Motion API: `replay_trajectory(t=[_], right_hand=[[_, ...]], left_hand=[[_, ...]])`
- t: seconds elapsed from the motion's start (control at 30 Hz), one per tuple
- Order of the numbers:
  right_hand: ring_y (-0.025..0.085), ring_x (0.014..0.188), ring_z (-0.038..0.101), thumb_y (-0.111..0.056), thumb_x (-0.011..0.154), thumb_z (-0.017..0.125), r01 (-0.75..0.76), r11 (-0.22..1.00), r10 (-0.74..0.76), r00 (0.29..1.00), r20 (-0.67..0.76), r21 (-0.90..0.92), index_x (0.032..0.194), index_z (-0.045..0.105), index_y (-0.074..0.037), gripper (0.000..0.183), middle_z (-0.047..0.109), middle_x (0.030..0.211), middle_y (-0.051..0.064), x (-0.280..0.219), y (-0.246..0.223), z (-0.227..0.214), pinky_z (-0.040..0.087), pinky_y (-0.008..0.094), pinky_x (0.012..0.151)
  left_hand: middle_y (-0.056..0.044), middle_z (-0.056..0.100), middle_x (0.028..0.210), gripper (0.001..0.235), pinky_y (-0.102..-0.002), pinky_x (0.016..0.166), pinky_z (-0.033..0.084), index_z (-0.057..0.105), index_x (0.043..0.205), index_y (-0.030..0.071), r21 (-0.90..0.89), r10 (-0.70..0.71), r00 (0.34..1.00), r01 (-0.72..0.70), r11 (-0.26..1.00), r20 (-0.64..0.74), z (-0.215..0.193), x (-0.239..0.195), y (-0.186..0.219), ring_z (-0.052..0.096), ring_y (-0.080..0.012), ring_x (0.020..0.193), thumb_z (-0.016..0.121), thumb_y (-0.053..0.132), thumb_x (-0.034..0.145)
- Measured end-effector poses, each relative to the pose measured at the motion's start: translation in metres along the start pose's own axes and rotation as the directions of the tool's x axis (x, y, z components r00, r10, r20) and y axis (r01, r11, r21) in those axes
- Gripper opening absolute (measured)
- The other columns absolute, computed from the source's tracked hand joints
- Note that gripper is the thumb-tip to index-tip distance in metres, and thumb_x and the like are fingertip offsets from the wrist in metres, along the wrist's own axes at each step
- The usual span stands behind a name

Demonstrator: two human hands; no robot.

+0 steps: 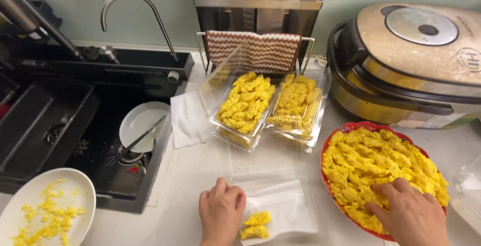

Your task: Packing pieces of yellow food from a large plate into individual plastic containers.

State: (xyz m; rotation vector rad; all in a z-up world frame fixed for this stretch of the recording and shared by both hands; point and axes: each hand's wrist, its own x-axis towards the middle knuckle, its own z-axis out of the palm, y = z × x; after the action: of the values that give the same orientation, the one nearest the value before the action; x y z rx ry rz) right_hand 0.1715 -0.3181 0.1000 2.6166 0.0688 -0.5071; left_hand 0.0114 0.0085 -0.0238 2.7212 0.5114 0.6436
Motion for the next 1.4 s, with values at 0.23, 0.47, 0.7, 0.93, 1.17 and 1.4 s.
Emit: replay_trajectory(t=[0.23,0.47,0.7,0.93,1.17,1.4], right_hand=[[-0.009,0.129,0.059,-0.072,0.095,0.051,0.091,0.996,-0.088,0.976,0.201,-0.005,0.138,0.049,-0.056,0.047,0.055,0.135,-0.029,0.021,0.004,-0.005,0.049,0.02,0.111],[-0.009,0.127,0.064,-0.071,0.091,0.058,0.047,0.992,-0.076,0.96,0.268,0.114,0.134,0.055,-0.053,0.047,0.057,0.138,-0.03,0.032,0.008,-0.005,0.053,0.015,0.11],[-0.011,0.11,0.076,-0.071,0.082,0.067,-0.013,0.985,0.004,0.998,0.055,0.17,0.124,0.065,-0.053,0.046,0.061,0.128,-0.031,0.043,0.018,0.032,0.06,0.012,0.097],[-0.005,0.103,0.078,-0.054,0.08,0.076,0.009,0.964,0.018,0.995,-0.097,0.267,0.117,0.074,-0.04,0.039,0.077,0.122,-0.025,0.041,0.017,0.046,0.067,0.013,0.088],[0.012,0.094,0.081,-0.021,0.084,0.081,0.224,0.706,0.077,0.919,-0.387,0.672,0.119,0.079,-0.013,0.036,0.085,0.104,0.002,0.04,0.019,0.071,0.064,0.028,0.093],[0.023,0.099,0.073,-0.005,0.083,0.078,0.527,0.437,0.008,0.808,-0.589,0.729,0.121,0.072,-0.001,0.039,0.077,0.112,0.012,-0.014,-0.018,-0.007,0.058,0.035,0.094]], left_hand=[[0.004,0.05,0.082,0.031,-0.036,0.077,0.041,0.083,0.097,0.043,0.043,-0.176,0.957,0.171,0.984,0.229,0.012,-0.003,0.0,0.06,-0.0184,0.063,0.09,0.031,0.07],[0.002,0.045,0.08,0.008,-0.039,0.066,0.041,0.074,0.061,0.031,0.045,0.004,0.996,0.0,0.999,-0.09,0.042,0.007,-0.012,0.05,-0.0204,0.053,0.08,0.026,0.062],[0.004,0.055,0.089,0.011,-0.038,0.064,0.045,0.065,0.072,0.027,-0.019,-0.001,0.986,-0.003,1.0,-0.166,0.025,0.012,0.0,0.06,-0.0195,0.063,0.076,0.027,0.073],[0.009,0.06,0.088,0.03,-0.034,0.077,0.046,0.05,0.094,0.024,-0.113,-0.188,0.973,0.204,0.972,0.132,0.004,0.017,0.008,0.063,-0.0176,0.065,0.078,0.033,0.088],[0.009,0.065,0.086,0.055,-0.039,0.08,0.052,0.043,0.136,0.028,-0.096,-0.464,0.678,0.616,0.782,0.57,-0.038,0.038,0.013,0.068,-0.0157,0.092,0.065,0.055,0.093],[0.001,0.061,0.067,0.014,-0.028,0.046,0.051,0.071,0.1,0.014,-0.378,-0.464,0.51,0.857,0.35,0.724,-0.063,0.043,0.025,0.058,-0.0133,0.044,0.07,0.026,0.093]])
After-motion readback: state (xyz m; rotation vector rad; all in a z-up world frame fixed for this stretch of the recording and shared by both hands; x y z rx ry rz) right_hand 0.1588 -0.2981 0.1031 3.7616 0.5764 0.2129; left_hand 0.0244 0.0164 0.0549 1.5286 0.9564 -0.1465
